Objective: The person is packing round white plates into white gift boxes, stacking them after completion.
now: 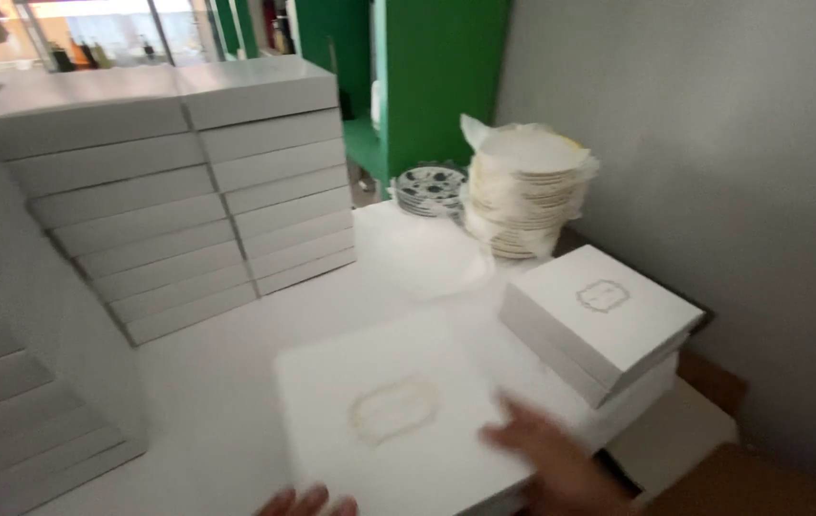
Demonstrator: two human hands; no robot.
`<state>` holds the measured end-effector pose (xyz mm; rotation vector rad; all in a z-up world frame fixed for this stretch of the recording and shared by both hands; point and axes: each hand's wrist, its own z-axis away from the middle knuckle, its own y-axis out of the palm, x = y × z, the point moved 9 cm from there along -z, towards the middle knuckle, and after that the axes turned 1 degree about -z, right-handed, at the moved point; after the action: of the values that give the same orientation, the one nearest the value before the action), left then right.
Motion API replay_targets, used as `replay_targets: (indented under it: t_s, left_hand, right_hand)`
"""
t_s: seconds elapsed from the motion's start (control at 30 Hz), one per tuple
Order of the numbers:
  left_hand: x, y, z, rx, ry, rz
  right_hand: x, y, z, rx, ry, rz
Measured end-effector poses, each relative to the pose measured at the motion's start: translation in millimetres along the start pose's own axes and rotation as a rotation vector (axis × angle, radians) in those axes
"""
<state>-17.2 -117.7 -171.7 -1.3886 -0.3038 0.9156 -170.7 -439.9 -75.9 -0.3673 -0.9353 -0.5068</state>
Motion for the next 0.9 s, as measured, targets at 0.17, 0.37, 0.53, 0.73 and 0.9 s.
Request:
replay_targets:
  t_s: [0.17, 0.37, 0.53, 0.73, 0.9]
  left_hand:
    - [-82, -140, 47, -0.882, 0.562, -0.284]
    - [105, -57, -71, -0.206, 0.227, -0.201]
    - [134, -60, -72, -0.190, -0.055, -0.130]
    - [139, -67, -59, -0.139, -0.222, -0.026]
    - [116, -79, -52, 0.144, -0.404, -0.016]
  right_hand:
    - [116, -138, -8, -0.130, -0.392, -0.248]
    - [206, -225, -19, -0.029, -0.481, -0.011]
    - [190, -280, -90, 0.004, -0.427, 0.010]
    - [177, -266, -92, -0.085, -0.260, 0.000]
    - [192, -258, -95, -0.044, -0.262, 0.139]
